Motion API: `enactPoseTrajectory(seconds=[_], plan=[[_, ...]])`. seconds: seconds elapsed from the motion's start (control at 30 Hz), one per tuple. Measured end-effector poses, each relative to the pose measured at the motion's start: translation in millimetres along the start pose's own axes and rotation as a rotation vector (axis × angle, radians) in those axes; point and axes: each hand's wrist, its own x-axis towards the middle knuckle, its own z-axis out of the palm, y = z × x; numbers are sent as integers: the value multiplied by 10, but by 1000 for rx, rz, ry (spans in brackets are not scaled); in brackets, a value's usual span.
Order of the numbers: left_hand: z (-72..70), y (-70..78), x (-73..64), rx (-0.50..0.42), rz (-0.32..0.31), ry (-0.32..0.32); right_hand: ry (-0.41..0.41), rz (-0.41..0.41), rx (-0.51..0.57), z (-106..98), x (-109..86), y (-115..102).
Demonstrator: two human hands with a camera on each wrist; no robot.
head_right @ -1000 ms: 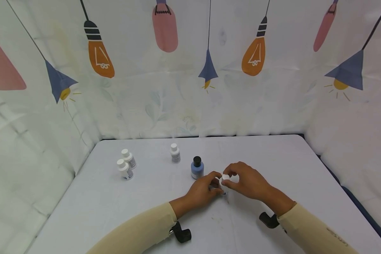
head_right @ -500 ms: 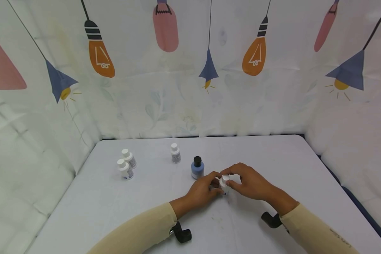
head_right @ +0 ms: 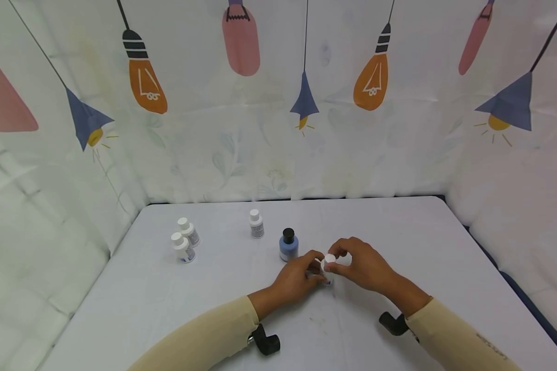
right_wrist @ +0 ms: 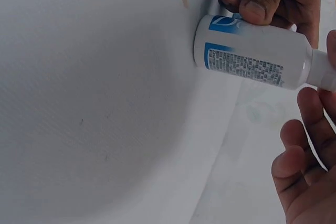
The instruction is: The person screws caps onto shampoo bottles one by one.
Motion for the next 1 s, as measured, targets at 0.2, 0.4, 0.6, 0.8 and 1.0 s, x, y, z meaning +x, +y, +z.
enactPoseTrajectory(seconds=[0.2, 0.4, 0.6, 0.8, 1.0], plan=[[5, -14, 0, -12, 1, 0, -35, -96, 14, -65, -14, 35], [7, -15, -1, -18, -2, 3, -50, -109, 13, -80, 0, 56], [16, -9, -2, -13, -5, 7, -7, -16, -40, -26, 20, 29], [18, -12, 3, -15, 9, 8, 2, 5, -35, -5, 18, 23], [9, -15, -1, -7, -8, -1, -35, -76, -11, -68, 3, 10]])
